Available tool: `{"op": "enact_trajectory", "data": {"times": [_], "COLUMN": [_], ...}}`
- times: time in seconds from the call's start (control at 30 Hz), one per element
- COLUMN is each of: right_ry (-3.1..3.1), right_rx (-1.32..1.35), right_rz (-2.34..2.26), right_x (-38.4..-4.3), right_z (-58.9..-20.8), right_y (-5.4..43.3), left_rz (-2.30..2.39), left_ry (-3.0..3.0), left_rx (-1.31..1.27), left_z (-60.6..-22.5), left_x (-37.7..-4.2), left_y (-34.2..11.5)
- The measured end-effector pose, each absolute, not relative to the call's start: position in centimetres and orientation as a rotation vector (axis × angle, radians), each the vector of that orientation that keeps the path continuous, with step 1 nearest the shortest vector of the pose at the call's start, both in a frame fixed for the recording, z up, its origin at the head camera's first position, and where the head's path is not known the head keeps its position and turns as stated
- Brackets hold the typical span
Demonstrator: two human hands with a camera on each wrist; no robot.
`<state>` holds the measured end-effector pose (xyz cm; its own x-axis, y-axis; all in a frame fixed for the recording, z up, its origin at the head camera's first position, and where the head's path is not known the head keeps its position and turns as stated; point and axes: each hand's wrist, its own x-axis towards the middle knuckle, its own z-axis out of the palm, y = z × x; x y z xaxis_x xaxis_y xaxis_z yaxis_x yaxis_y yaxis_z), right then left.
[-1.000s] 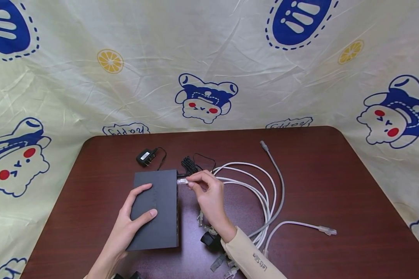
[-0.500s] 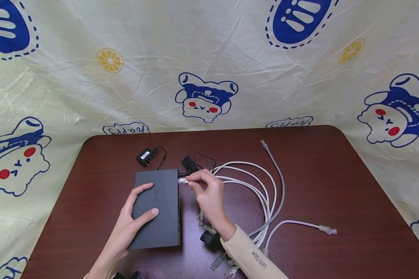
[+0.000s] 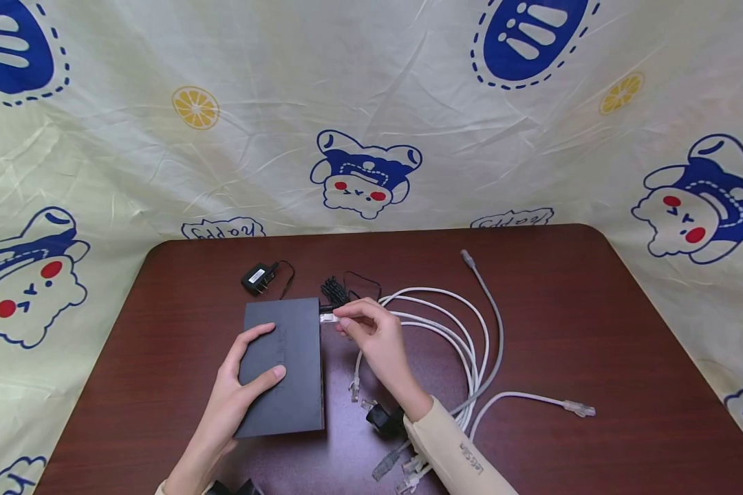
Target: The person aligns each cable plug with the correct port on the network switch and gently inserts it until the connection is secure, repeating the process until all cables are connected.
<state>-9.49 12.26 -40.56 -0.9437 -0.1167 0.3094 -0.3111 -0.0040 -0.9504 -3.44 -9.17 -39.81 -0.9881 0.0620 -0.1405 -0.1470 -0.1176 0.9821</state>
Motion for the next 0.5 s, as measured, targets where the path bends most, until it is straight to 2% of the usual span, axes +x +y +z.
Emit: {"op": "enact_trajectory", "data": {"times": [0.5], "right_ry": [-2.117], "right_rx": [0.574], "right_rz": [2.074], "right_x": [-8.6], "right_z": [-40.5], "right_y": [14.3], "left_rz": [2.278], "left_ry": [1.953], "left_rx": [-0.088], "left_z": [-39.7], "left_x": [-4.1], "left_y": [-9.5]}}
